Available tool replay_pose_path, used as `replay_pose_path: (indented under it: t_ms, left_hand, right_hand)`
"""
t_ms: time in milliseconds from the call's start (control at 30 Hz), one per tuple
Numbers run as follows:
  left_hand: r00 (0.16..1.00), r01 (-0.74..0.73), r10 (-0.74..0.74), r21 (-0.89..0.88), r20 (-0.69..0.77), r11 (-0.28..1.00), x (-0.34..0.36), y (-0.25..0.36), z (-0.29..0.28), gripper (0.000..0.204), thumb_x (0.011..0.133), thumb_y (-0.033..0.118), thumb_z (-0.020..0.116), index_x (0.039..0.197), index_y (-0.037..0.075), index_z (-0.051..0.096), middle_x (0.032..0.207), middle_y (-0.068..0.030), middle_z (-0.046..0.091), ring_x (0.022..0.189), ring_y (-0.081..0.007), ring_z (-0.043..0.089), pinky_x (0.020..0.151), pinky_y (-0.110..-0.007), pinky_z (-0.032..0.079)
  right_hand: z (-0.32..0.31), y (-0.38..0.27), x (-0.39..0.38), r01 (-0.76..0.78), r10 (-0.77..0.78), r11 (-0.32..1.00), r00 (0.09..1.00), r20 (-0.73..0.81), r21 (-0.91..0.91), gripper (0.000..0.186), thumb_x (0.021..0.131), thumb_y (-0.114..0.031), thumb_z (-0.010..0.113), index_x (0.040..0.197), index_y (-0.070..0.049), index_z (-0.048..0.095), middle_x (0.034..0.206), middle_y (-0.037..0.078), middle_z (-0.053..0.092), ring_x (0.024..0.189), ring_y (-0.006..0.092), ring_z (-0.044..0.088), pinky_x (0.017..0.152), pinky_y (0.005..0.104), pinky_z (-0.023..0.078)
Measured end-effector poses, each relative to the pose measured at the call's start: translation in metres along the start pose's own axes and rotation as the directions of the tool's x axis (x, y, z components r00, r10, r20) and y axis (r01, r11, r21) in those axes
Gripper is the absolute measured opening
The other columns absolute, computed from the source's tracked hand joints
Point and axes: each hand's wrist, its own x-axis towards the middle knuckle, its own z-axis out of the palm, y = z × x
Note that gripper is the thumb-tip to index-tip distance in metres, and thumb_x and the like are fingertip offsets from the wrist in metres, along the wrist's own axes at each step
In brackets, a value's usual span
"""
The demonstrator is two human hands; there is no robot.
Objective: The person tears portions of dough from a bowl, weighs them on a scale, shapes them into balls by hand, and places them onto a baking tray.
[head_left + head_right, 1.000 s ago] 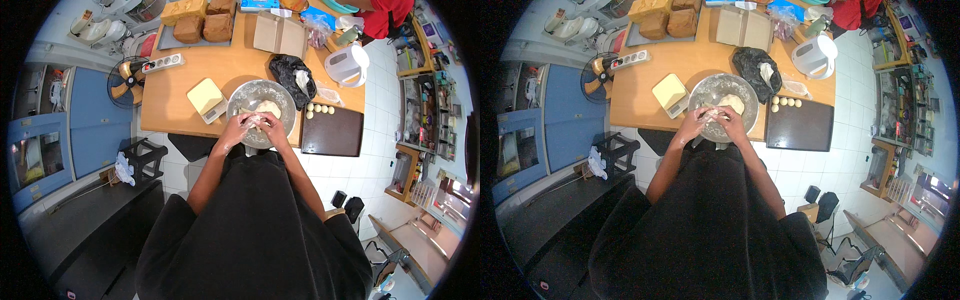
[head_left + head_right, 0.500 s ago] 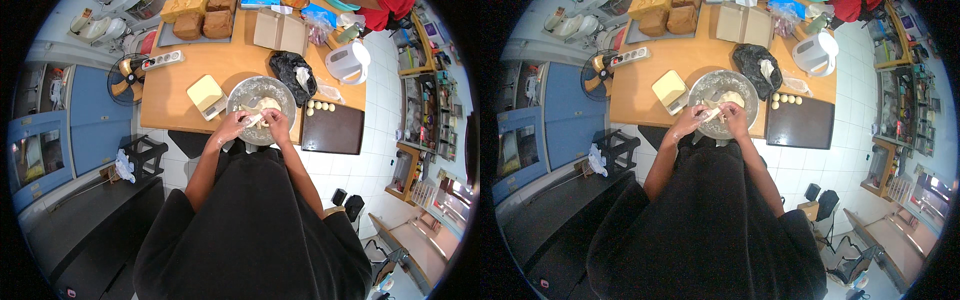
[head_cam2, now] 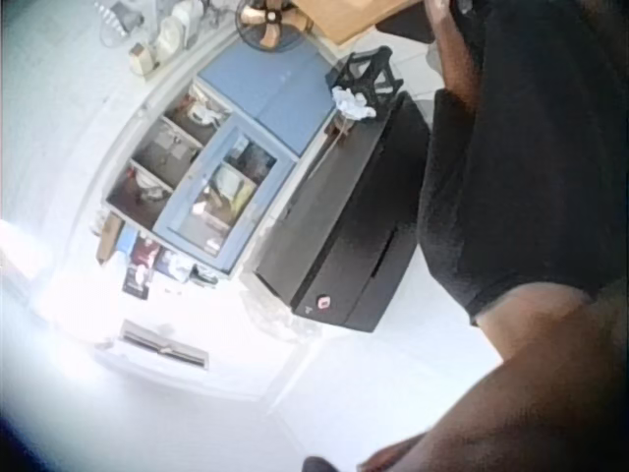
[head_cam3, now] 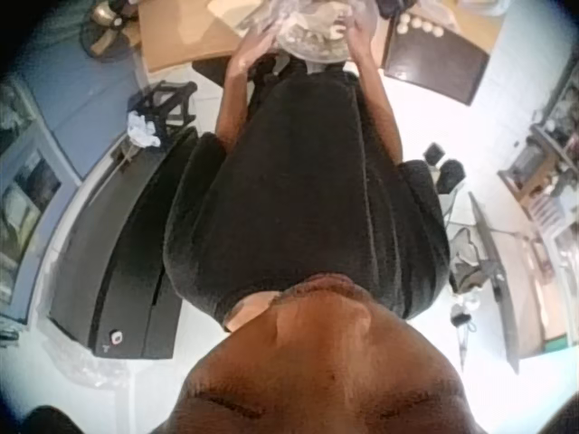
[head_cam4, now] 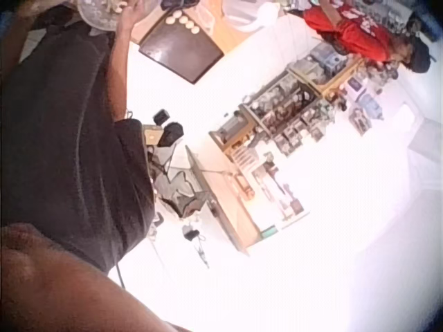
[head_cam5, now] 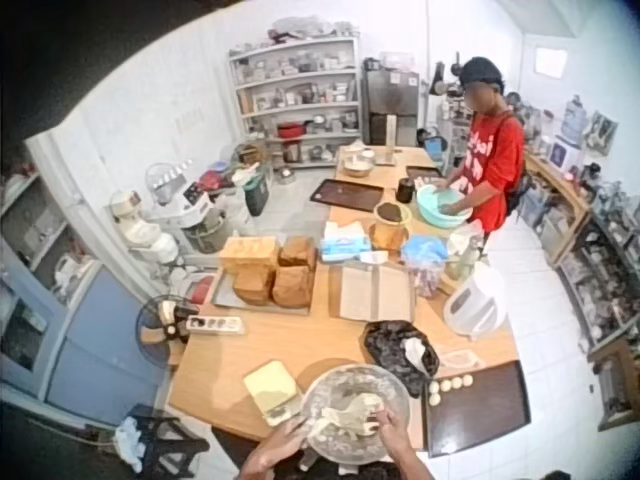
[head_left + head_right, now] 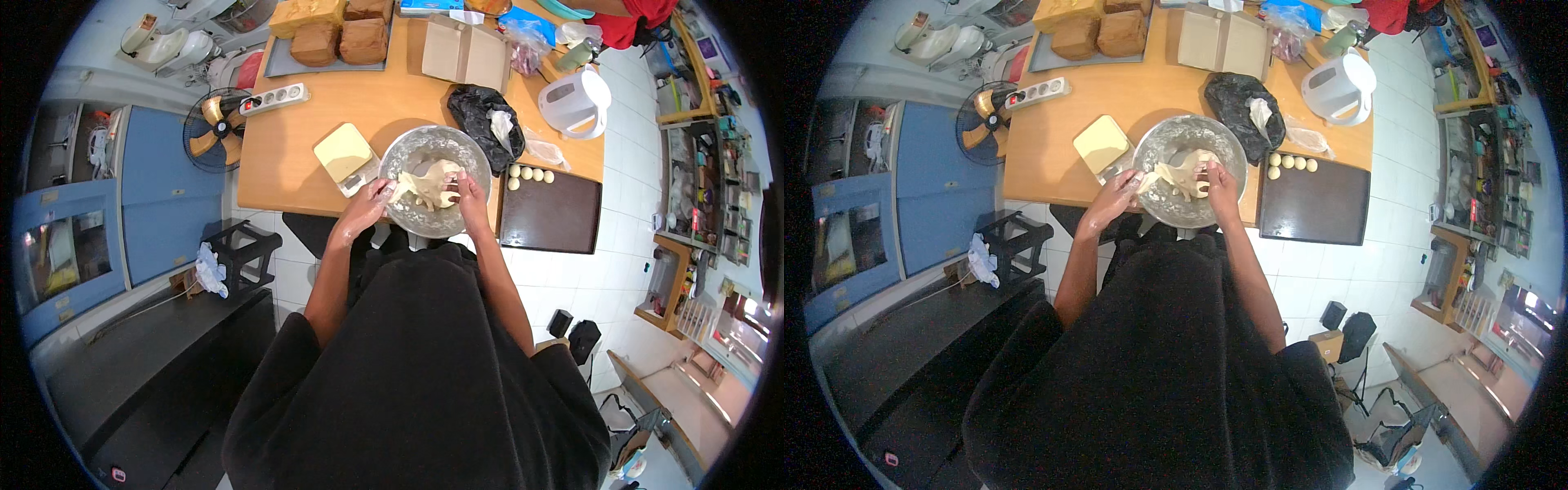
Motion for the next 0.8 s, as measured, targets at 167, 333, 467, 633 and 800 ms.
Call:
replay_pose_path:
  t_ms: [167,333,467,633,800]
  left_hand:
    - [0.995,-0.09,0.085,0.074,0.058,0.993,0.004,0.011,0.012,0.035,0.097,0.031,0.052,0.112,0.0,0.059,0.081,0.0007,0.06,0.066,-0.0059,0.049,0.059,-0.023,0.043]
    - [0.991,-0.122,0.115,0.106,0.07,0.987,0.011,0.007,0.019,0.034,0.096,0.032,0.053,0.109,0.001,0.06,0.08,0.0006,0.059,0.065,-0.0058,0.048,0.058,-0.023,0.042]
    - [0.987,-0.155,0.148,0.1,0.068,0.983,0.011,0.006,0.02,0.035,0.096,0.033,0.052,0.108,0.001,0.06,0.08,0.0007,0.058,0.065,-0.0058,0.048,0.058,-0.023,0.041]
    - [0.994,-0.074,0.064,0.107,0.092,0.992,0.007,0.016,0.016,0.033,0.095,0.027,0.053,0.106,-0.004,0.06,0.092,-0.0074,0.065,0.085,-0.0123,0.056,0.078,-0.029,0.045]
    - [0.997,0.07,-0.07,0.006,0.019,0.998,0.002,0.014,0.003,0.035,0.096,0.03,0.051,0.107,-0.001,0.061,0.092,-0.0063,0.064,0.078,-0.0126,0.057,0.067,-0.028,0.047]
  right_hand:
    - [0.004,0.001,-0.003,0.02,-0.014,0.998,0.992,0.124,-0.055,0.033,0.098,-0.032,0.05,0.104,-0.003,0.063,0.091,0.002,0.065,0.082,0.0094,0.06,0.071,0.0248,0.045]
    - [0.019,0.004,-0.007,0.074,-0.065,0.997,0.977,0.202,-0.037,0.025,0.091,-0.023,0.063,0.102,-0.001,0.063,0.088,0.002,0.065,0.079,0.0083,0.059,0.071,0.0236,0.046]
    - [0.018,0.013,-0.002,0.106,-0.093,0.994,0.961,0.26,-0.038,0.02,0.089,-0.017,0.065,0.099,0.0,0.064,0.086,0.002,0.064,0.078,0.0085,0.058,0.071,0.0236,0.046]
    - [0.012,0.015,0.004,0.189,-0.158,0.97,0.968,0.196,-0.15,0.013,0.09,-0.012,0.061,0.094,0.0,0.064,0.082,0.003,0.064,0.072,0.0085,0.057,0.068,0.0237,0.045]
    - [-0.012,0.002,0.012,0.159,-0.162,0.978,0.987,-0.012,-0.135,0.016,0.092,-0.014,0.057,0.097,-0.001,0.063,0.084,0.003,0.066,0.073,0.0087,0.06,0.066,0.0239,0.045]
